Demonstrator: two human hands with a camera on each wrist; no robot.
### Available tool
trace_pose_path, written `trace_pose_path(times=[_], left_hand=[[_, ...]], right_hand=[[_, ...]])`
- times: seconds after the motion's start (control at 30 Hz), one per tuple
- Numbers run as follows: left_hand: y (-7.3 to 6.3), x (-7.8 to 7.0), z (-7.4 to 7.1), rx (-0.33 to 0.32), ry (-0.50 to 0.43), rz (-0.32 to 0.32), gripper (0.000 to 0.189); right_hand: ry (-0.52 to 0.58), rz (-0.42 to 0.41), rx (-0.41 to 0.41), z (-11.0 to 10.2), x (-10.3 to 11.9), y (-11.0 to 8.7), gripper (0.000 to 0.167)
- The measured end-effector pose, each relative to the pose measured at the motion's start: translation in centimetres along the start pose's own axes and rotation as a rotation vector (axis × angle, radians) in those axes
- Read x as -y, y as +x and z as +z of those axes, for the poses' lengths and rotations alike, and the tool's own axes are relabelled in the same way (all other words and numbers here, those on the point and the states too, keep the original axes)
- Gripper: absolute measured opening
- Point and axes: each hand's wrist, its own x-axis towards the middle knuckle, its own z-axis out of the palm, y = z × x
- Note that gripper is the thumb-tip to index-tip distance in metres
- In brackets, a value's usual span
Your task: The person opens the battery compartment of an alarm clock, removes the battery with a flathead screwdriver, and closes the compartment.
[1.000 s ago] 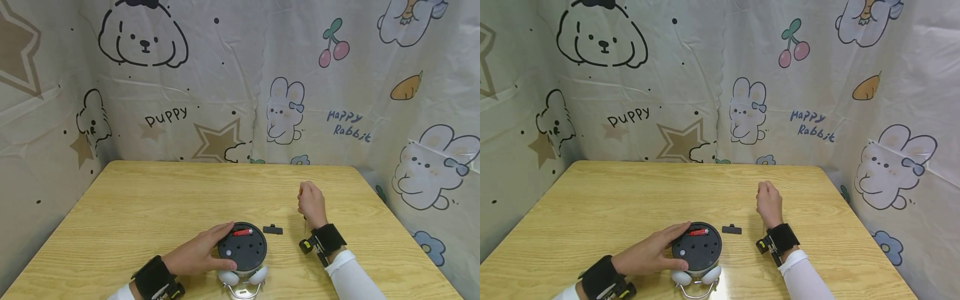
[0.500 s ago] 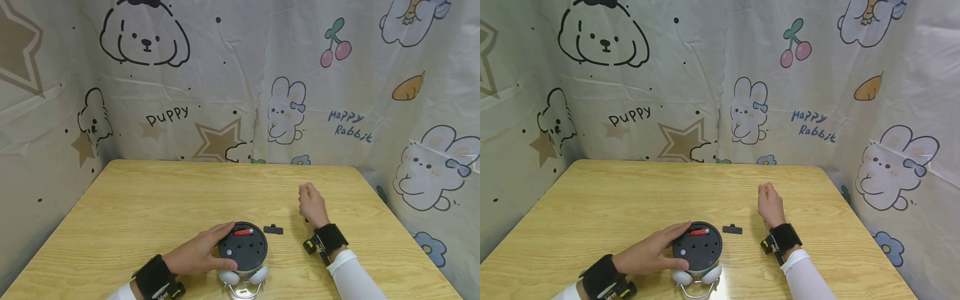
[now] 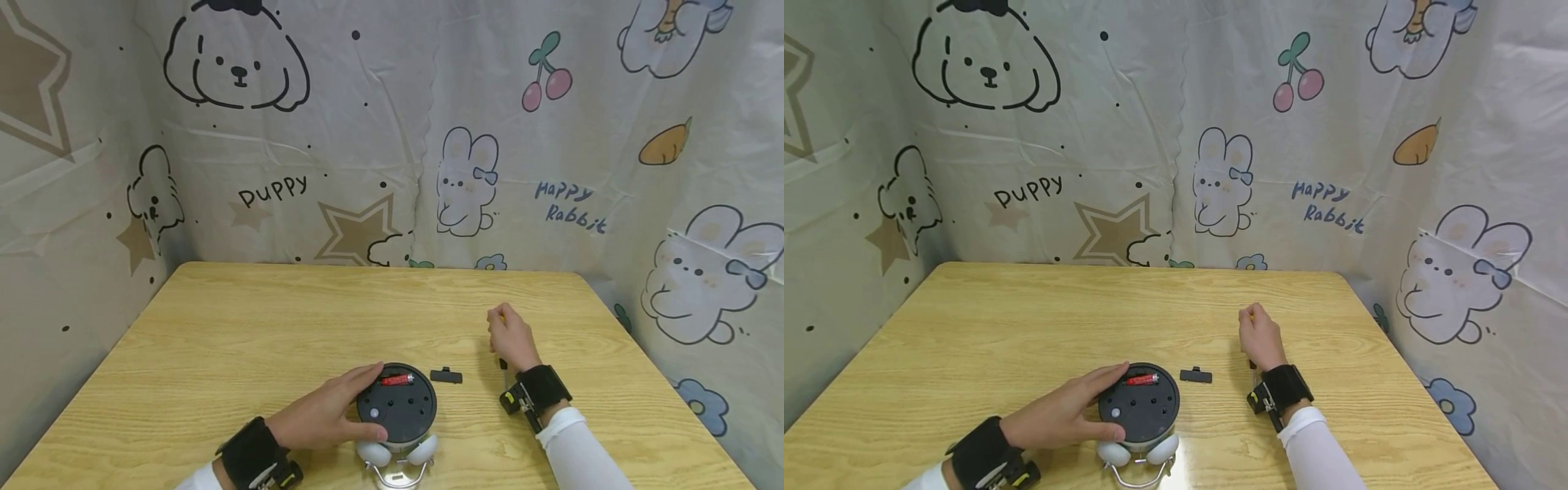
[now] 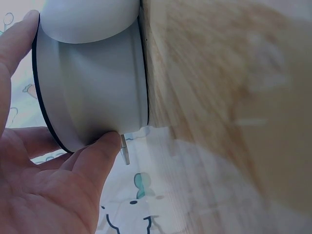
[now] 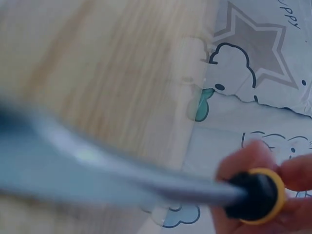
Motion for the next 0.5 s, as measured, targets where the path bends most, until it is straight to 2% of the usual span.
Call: trace_pose_path(times=[0.13, 0.27, 0.5], left_hand=[[-0.01, -0.03, 0.00, -0.002, 0.012, -0.004, 0.102], [0.02, 0.07, 0.03, -0.004, 0.022, -0.007, 0.103], [0.07, 0.18, 0.12, -0.001, 0.025, -0.012, 0.104]], right_hand=[[-0.050, 0.028, 0.067, -0.17, -0.26, 0.01, 0.033], [-0.087, 0.020, 0.118, -0.36, -0.42, -0.06, 0.027], [-0.103, -0.079, 0.055, -0.70, -0.25, 0.14, 0.027]])
